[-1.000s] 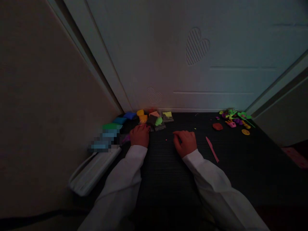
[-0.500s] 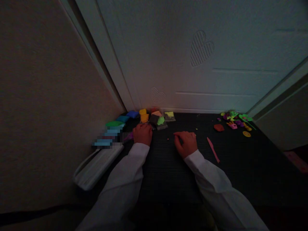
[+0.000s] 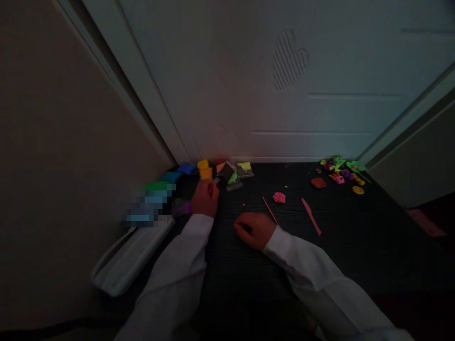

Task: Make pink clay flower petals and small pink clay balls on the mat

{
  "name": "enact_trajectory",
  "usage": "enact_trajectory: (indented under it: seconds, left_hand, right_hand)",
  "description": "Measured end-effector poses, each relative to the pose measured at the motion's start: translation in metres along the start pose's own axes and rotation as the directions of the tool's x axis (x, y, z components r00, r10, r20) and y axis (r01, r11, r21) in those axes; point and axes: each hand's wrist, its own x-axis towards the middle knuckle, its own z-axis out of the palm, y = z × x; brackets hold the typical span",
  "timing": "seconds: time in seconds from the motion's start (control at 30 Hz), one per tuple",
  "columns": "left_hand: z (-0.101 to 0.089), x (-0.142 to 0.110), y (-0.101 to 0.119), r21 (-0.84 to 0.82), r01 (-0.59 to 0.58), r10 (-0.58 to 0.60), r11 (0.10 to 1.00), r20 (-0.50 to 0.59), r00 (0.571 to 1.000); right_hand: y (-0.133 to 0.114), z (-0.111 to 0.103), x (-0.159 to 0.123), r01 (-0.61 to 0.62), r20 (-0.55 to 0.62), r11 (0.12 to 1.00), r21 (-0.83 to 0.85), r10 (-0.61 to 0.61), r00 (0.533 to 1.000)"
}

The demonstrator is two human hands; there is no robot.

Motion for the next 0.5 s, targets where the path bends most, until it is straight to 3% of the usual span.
enact_trajectory:
  seconds: [0.23,0.37,0.43,0.5]
  left_hand:
    - [-0.004,0.003,-0.003,-0.040,0.032,-0.037,0.999,-0.132,0.991]
    - [-0.009,0.001,0.002,0.039,-0.104,0.110,0.994,-0.197,0.974]
    - [-0.011,-0.004,0.011,0.043,-0.222,0.226,0.974,-0.167,0.960]
    - [-0.011,-0.011,0.021,0.007,-0.326,0.325,0.945,-0.090,0.941]
  right_hand:
    - [0.010,-0.005,0.001,-0.071,-0.078,0.997,0.027,0.073,0.994]
    - [0.012,-0.002,0.004,-0.103,-0.159,0.970,0.218,0.140,0.977]
    - [0.015,-0.001,0.008,-0.184,-0.208,0.850,0.493,0.321,0.924]
    - [0.020,0.000,0.012,-0.229,-0.169,0.619,0.751,0.515,0.840]
